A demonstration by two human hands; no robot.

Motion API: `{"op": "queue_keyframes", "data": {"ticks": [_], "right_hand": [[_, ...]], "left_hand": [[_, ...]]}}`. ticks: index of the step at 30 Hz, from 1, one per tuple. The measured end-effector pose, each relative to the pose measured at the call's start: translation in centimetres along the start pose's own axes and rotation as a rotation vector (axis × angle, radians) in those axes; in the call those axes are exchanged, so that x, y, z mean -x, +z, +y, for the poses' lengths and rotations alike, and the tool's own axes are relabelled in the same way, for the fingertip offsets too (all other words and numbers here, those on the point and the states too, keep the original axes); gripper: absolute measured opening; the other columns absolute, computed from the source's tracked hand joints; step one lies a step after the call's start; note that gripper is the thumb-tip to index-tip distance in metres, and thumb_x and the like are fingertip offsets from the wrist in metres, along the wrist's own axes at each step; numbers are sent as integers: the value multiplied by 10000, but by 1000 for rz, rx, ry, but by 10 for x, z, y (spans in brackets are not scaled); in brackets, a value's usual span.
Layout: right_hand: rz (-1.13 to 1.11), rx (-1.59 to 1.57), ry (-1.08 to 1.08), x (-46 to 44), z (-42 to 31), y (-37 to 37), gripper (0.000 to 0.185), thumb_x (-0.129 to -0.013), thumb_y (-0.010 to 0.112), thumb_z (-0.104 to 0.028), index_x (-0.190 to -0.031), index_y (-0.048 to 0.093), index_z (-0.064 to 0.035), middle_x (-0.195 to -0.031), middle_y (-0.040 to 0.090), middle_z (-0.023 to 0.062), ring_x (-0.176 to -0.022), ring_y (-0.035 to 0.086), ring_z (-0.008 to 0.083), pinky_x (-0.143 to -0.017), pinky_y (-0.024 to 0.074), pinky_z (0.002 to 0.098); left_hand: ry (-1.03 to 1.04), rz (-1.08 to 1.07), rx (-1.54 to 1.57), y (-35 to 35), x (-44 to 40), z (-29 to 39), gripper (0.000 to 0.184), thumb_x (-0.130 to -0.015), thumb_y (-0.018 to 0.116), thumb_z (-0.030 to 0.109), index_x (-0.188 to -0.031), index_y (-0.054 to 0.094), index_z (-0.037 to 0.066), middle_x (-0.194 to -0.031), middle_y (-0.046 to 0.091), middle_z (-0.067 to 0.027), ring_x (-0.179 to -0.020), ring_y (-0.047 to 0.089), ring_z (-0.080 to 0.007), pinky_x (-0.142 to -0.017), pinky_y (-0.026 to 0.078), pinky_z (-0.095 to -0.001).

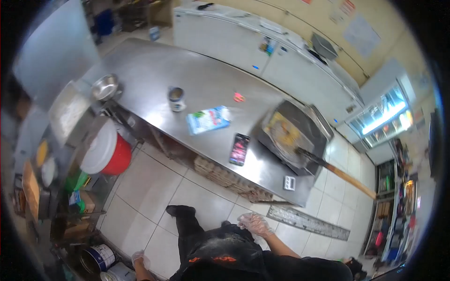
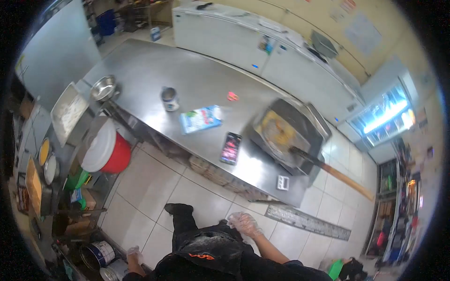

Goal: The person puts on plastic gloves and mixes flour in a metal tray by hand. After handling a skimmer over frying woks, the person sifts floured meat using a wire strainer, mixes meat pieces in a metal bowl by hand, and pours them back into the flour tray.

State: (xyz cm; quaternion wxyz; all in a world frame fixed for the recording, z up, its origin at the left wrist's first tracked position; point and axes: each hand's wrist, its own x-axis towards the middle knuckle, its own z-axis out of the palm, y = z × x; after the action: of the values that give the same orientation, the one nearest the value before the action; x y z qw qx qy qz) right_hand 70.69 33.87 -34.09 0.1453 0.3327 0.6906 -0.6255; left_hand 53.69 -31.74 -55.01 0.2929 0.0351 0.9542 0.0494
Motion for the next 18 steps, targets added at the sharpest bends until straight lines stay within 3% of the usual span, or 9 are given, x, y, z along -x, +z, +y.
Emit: {"op": "queue_keyframes", "data": {"ticks": [1,2,4,5,6,11,12,16,18], "right_hand": [[16,5,26,20,30,-23,287,-967,510,-265,-971,660,-19,-864,696,76,-763,664,143,-713,537,283],[35,-21,30,37,63,-51,287,-967,510,-265,-971,660,-19,-864,696,76,-763,664,143,-713,537,283],[-218,227,1,68,120,-110,343,-962,545,-306,-1085,642,-1,-974,697,109,-825,662,155,-742,537,260],[-245,178,117,103,108,-134,369,-945,570,-334,-1106,641,-10,-1005,693,109,-853,663,157,-746,539,258],[-273,134,228,143,76,-161,400,-927,594,-362,-1127,639,-20,-1036,688,110,-881,664,159,-749,540,257],[-199,113,266,224,98,-276,417,-893,634,-407,-1085,671,-39,-1014,710,69,-851,677,145,-737,549,261],[-207,119,266,227,106,-283,417,-893,634,-407,-1085,671,-39,-1014,710,69,-851,677,145,-737,549,261],[-293,255,370,201,152,-267,444,-884,643,-425,-1083,670,-29,-983,719,75,-812,680,136,-704,555,268],[-398,346,351,172,147,-232,468,-883,638,-442,-1103,661,-30,-981,719,85,-820,684,153,-731,558,289]], "left_hand": [[-566,-88,782,0,8,27,218,-924,597,289,-886,695,98,-741,635,-75,-638,591,-204,-579,470,-364],[-546,-91,756,3,12,47,218,-924,597,289,-886,695,98,-741,635,-75,-638,591,-204,-579,470,-364],[-387,-145,370,11,23,78,493,-851,568,464,-949,696,-2,-974,685,-226,-847,660,-319,-714,484,-477],[-214,-49,555,39,31,72,469,-847,576,441,-972,696,5,-952,692,-189,-827,649,-298,-717,486,-458],[-200,-47,551,45,45,84,469,-847,576,441,-972,696,5,-952,692,-189,-827,649,-298,-717,486,-458],[-185,-164,406,46,113,146,283,-865,616,297,-1012,698,69,-944,698,-116,-834,647,-267,-747,495,-398],[-196,-169,383,42,125,156,232,-868,629,255,-1011,700,87,-945,699,-100,-839,648,-262,-751,497,-382],[-399,-184,360,34,158,164,503,-852,592,464,-1104,676,37,-1016,696,-117,-935,638,-265,-841,483,-417],[-268,-94,324,7,193,174,475,-839,597,450,-1124,676,79,-1055,695,-115,-978,642,-278,-873,481,-407]]}}
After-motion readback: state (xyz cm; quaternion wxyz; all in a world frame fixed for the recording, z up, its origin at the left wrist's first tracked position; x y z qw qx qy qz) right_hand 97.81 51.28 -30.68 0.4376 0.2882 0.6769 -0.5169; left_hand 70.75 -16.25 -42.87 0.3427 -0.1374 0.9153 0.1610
